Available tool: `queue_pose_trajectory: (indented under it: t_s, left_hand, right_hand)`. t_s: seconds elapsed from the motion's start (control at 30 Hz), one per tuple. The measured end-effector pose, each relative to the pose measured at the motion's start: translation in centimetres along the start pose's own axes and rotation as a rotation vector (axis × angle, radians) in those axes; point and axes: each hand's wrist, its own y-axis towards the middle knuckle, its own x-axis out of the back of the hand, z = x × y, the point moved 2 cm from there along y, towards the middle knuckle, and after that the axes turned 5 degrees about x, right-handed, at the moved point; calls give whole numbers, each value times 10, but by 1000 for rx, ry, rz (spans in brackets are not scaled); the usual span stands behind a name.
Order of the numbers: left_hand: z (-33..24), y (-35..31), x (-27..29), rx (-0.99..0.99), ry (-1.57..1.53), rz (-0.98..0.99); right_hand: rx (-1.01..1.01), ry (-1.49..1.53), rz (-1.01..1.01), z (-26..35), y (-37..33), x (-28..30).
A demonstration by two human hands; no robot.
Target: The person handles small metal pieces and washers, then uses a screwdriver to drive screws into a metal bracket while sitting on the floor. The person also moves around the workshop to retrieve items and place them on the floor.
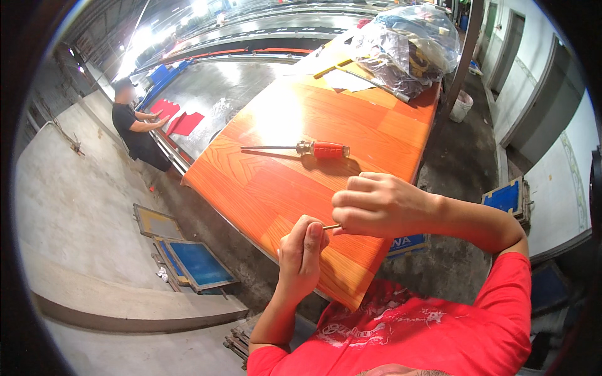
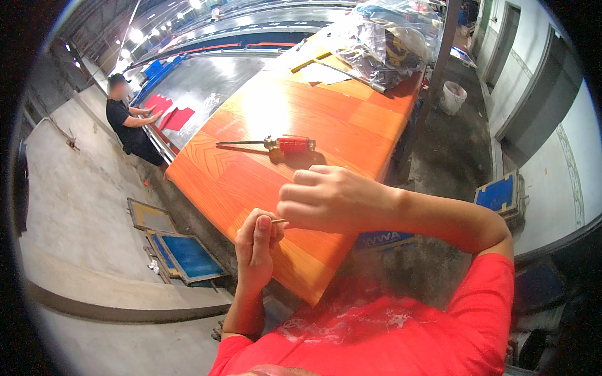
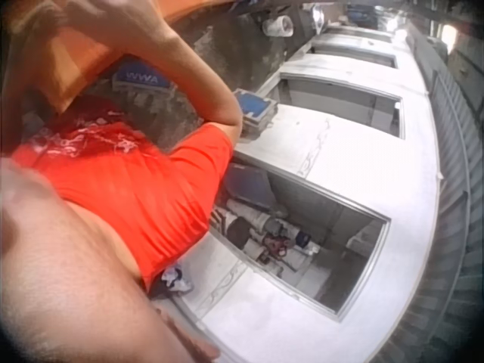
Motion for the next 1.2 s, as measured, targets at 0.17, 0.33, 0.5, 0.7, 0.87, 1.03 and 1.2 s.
queue_pose_trajectory:
  t_s: [0.17,0.33,0.5,0.7,0.87,1.03,1.2]
  left_hand:
    - [1,-1,0,-67,180,-19]
    - [1,0,-1,-26,108,-20]
    - [-3,-1,-3,24,10,-7]
    - [-4,0,-6,-37,29,24]
    - [0,-2,-3,-144,243,-5]
    - [-5,0,-5,-81,207,-17]
    - [-2,1,-5,24,35,8]
  right_hand:
    - [-606,598,294,2,-2,-4]
    - [-224,251,80,-4,0,-1]
    - [91,-125,2,1,-1,1]
    - [-236,413,-17,-4,-1,0]
    - [-851,1042,321,-11,-10,-7]
    - [-645,800,217,-7,-7,-1]
    - [-134,197,78,-3,-1,4]
